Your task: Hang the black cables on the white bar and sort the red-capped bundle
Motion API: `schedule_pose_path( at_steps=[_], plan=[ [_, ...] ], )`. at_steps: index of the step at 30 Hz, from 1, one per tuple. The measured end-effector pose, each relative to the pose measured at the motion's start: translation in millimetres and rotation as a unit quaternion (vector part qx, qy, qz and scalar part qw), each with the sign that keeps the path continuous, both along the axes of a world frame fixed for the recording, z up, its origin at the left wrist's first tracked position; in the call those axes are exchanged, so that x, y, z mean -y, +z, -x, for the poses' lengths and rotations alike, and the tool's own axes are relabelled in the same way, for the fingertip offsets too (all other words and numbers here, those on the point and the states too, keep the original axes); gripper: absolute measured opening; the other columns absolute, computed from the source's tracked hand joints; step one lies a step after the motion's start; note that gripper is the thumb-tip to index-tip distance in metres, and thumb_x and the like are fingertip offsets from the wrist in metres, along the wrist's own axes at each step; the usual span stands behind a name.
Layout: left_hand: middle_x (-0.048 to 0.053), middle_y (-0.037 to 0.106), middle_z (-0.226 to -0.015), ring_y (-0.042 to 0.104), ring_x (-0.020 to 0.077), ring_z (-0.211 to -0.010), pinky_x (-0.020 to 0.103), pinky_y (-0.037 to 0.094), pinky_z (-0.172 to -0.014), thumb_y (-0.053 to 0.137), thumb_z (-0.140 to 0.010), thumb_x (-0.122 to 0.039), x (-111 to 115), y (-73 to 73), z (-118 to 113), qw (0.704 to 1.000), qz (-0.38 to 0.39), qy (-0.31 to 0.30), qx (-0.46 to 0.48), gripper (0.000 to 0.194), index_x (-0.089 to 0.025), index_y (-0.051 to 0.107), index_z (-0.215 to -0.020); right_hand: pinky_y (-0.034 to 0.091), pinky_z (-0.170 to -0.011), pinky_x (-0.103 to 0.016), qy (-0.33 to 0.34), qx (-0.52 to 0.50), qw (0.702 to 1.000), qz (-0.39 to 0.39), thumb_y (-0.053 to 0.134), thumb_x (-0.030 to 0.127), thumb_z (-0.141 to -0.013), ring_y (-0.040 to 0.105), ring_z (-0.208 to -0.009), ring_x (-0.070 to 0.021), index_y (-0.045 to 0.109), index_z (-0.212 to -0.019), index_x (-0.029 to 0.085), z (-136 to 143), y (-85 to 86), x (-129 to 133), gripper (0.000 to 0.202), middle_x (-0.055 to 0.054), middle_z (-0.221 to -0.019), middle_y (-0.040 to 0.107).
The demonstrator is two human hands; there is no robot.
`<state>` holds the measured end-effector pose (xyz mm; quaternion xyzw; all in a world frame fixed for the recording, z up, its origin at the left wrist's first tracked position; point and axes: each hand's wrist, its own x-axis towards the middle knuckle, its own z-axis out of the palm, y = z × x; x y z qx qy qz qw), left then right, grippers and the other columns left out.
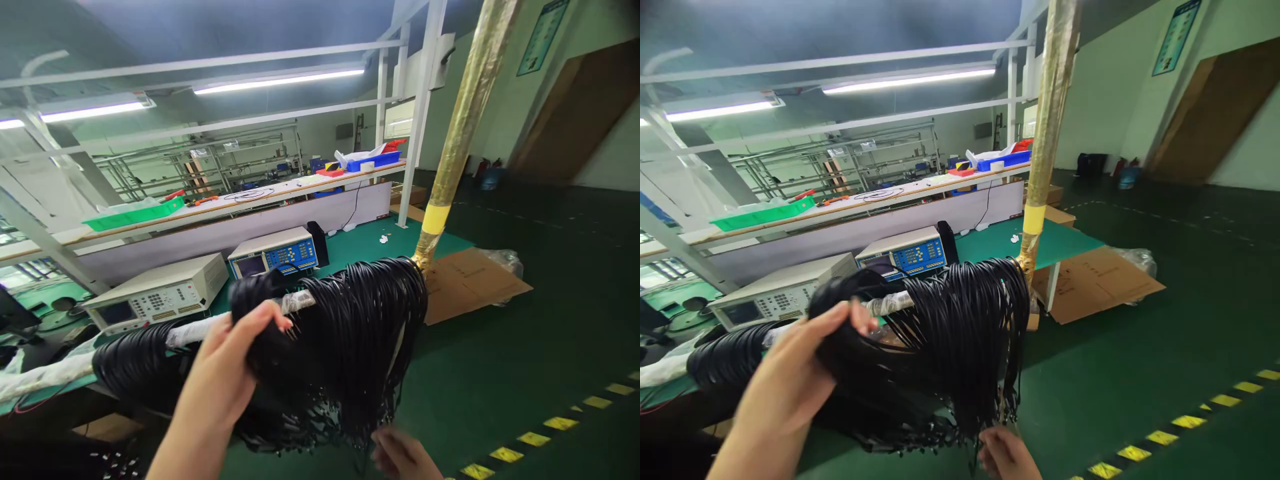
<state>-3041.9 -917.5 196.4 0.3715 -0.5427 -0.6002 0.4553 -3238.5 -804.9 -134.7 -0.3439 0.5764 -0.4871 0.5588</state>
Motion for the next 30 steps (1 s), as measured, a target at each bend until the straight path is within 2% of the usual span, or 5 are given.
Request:
schedule_pose_path(
  at_steps=[3,12,16,24,30],
  plan=[
    [0.006,0.066,-0.089,0.063,0.0258,-0.092,0.036,0.054,-0.082,0.072,-0.074,-0.038,-13.5,-3.9,-21.0,0.994,-0.039,0.037,-0.094,0.022,-0.018,0.065,-0.072,0.055,-0.064,-0.031,0.022,-0.014,0.999,0.038,0.054,0.055,-0.091,0.066,-0.066,-0.0145,0.065,-0.091,0.014,-0.3,11.0,11.6,0.043,-0.001,-0.074,0.067],
    [0.001,0.062,-0.069,0.057,0.0171,-0.069,0.031,0.047,-0.073,0.079,-0.066,-0.041,3.3,-104.8,-20.7,0.998,0.018,0.014,-0.066,0.031,-0.018,0.068,-0.083,0.053,-0.086,-0.031,-0.045,-0.201,0.935,0.289,0.043,0.030,-0.098,0.066,-0.094,-0.0182,0.059,-0.116,0.025,-3.9,121.1,41.4,0.024,-0.005,-0.102,0.068],
    [0.007,0.065,-0.082,0.059,0.0231,-0.084,0.035,0.045,-0.081,0.081,-0.061,-0.039,9.2,-112.9,-7.1,0.997,0.047,-0.018,-0.056,0.030,-0.016,0.062,-0.063,0.040,-0.106,-0.045,0.035,-0.299,0.870,0.391,0.049,0.014,-0.089,0.047,-0.126,-0.0256,0.045,-0.138,0.024,-34.4,147.0,63.5,0.050,-0.009,-0.138,0.049],
    [0.001,0.065,-0.096,0.057,0.0188,-0.097,0.031,0.040,-0.091,0.082,-0.066,-0.028,1.3,-127.5,-1.6,0.993,0.059,0.091,-0.040,0.034,-0.021,0.065,-0.094,0.044,-0.089,-0.049,-0.027,-0.442,0.811,0.382,0.054,0.014,-0.091,0.051,-0.106,-0.0256,0.058,-0.111,0.017,-81.2,137.2,66.3,0.021,-0.006,-0.111,0.054],
    [-0.009,0.034,-0.042,0.035,0.0080,-0.040,0.027,0.040,-0.054,0.061,-0.087,-0.041,-4.7,-110.2,-0.8,0.996,0.014,0.062,-0.068,0.026,-0.019,0.060,-0.072,0.051,-0.086,-0.043,0.050,-0.418,0.816,0.397,0.055,0.018,-0.092,0.057,-0.106,-0.0232,0.055,-0.115,0.016,-76.0,147.3,62.3,0.023,-0.008,-0.114,0.057]
  ],
)
